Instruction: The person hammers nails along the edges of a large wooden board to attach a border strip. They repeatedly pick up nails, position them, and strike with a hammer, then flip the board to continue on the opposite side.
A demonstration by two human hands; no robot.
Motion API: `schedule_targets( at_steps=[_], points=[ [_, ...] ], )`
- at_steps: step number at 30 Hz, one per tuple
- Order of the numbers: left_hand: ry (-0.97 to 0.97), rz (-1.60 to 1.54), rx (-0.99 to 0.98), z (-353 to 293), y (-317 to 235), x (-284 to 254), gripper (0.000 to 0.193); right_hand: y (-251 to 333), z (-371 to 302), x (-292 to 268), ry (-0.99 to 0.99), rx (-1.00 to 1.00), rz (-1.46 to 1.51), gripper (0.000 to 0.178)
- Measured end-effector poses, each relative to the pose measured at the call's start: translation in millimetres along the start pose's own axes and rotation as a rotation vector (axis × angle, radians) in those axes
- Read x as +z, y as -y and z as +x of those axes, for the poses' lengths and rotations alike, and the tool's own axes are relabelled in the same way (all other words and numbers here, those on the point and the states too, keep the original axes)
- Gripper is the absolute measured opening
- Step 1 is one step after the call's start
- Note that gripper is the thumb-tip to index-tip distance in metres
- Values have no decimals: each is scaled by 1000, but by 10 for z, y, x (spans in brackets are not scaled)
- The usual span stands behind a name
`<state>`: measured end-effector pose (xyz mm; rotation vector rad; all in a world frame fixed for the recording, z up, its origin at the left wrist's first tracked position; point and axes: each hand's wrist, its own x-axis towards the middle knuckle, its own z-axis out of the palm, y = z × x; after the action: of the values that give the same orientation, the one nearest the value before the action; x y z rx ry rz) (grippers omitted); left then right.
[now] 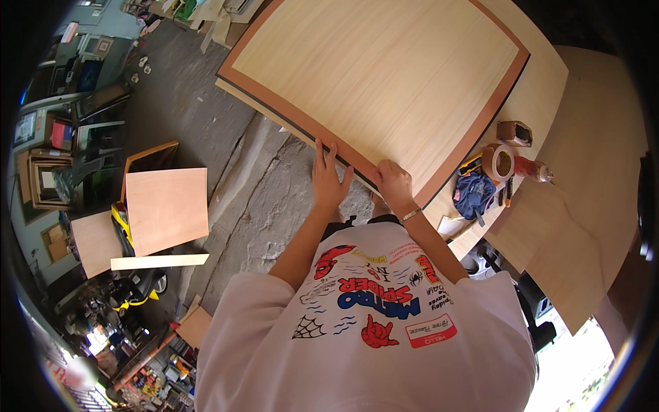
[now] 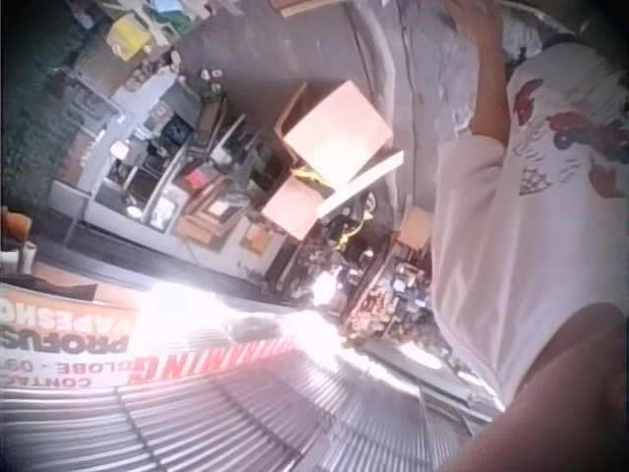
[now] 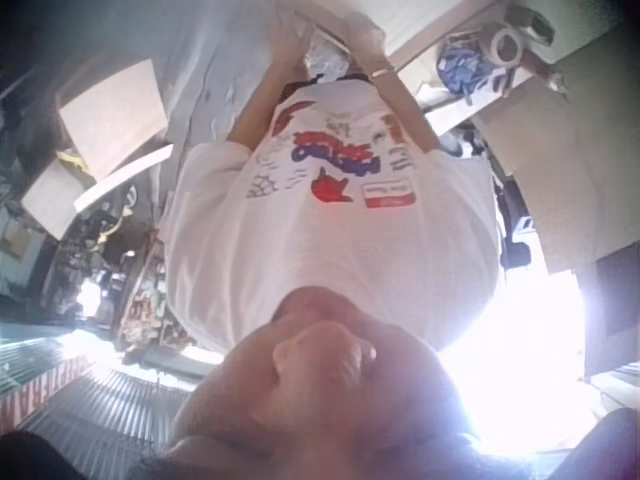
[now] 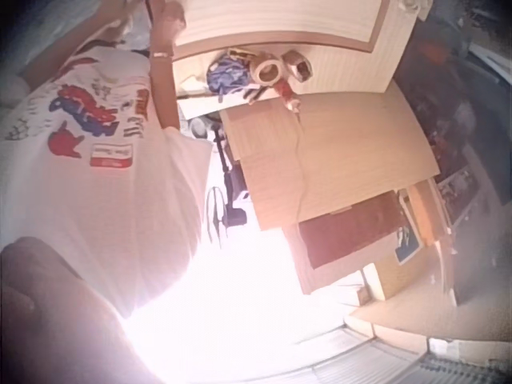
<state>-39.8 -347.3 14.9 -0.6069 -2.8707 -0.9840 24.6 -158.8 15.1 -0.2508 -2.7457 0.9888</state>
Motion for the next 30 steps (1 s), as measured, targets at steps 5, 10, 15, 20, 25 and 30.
schedule_targets(
  at_steps=[5, 10, 15, 20, 25, 30],
  points=[
    [47, -17, -115, -5, -51, 9, 78, 16, 20, -4, 23, 89, 27, 20],
    [81, 12, -156, -8, -51, -21, 77, -17, -57, 10, 12, 123, 129, 13],
    [37, -114, -108, -70, 30, -35, 68, -621, -477, -499, -507, 488, 263, 15],
    [-40, -625, -506, -590, -224, 248, 50, -776, -1343, -813, -32, 1376, 1020, 64],
    [105, -1116, -714, -981, -821, 726, 53, -528, -1345, -439, -11, 1260, 1291, 45],
    [167, -1204, -949, -859, -964, 753, 66, -372, -1261, -339, -304, 1302, 1352, 27]
  ],
)
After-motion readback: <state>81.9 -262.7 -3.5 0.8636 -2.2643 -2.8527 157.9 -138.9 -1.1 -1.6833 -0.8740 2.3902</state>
